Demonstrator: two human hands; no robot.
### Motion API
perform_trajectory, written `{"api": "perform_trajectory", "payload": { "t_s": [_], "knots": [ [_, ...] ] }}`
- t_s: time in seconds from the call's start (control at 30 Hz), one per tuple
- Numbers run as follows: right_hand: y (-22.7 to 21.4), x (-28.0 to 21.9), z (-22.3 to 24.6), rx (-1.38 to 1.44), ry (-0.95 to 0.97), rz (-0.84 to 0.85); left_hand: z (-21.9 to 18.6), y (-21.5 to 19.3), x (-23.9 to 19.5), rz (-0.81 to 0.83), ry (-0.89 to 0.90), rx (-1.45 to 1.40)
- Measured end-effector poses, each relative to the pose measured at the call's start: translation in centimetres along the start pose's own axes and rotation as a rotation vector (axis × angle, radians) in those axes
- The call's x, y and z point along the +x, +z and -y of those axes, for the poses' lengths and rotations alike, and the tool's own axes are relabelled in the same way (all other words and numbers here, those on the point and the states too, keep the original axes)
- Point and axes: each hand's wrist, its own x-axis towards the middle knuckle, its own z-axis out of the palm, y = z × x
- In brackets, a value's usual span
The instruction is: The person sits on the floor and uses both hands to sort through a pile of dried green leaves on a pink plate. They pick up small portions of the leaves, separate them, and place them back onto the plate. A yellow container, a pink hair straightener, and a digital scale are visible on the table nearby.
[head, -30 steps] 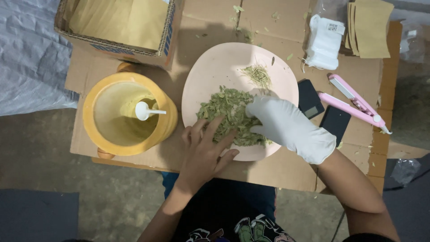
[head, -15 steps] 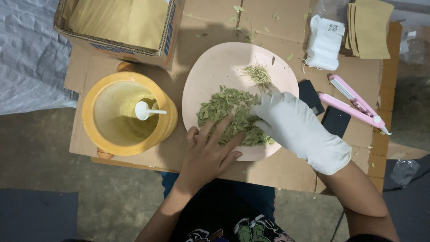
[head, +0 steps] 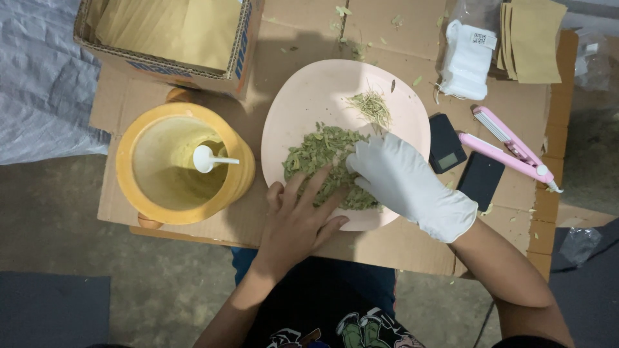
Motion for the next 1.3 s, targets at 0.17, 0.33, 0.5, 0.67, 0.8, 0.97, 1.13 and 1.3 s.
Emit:
{"api": "perform_trajectory", "payload": {
  "t_s": [0.17,0.33,0.5,0.67,0.8,0.97,1.13,1.3],
  "knots": [
    [-1.5,0.0,1.0,0.072,0.029,0.002,-0.1,-0.6,0.3,0.014,-0.001,0.008],
    [-1.3,0.7,1.4,0.023,-0.011,-0.002,0.0,-0.4,0.2,0.01,0.015,-0.018],
    [0.1,0.7,0.5,-0.01,-0.072,-0.003,-0.1,0.0,0.0,-0.007,-0.006,0.006],
    [0.3,0.4,-0.4,0.042,-0.136,-0.058,0.0,0.0,-0.1,0.004,-0.002,0.008],
    [-2.6,0.2,-0.1,0.04,-0.27,-0.122,-0.1,0.4,-0.3,-0.026,-0.011,-0.013],
    [-5.4,-1.1,0.5,0.04,-0.34,-0.194,-0.2,-0.5,-0.2,-0.146,-0.043,-0.186],
    [-6.2,-1.8,0.2,0.156,-0.466,-0.254,-1.1,-2.9,1.6,-0.171,-0.163,-0.381],
    [-5.9,-2.0,0.2,0.141,-0.509,-0.334,-1.7,-4.3,3.3,-0.268,-0.152,-0.469]
  ]
}}
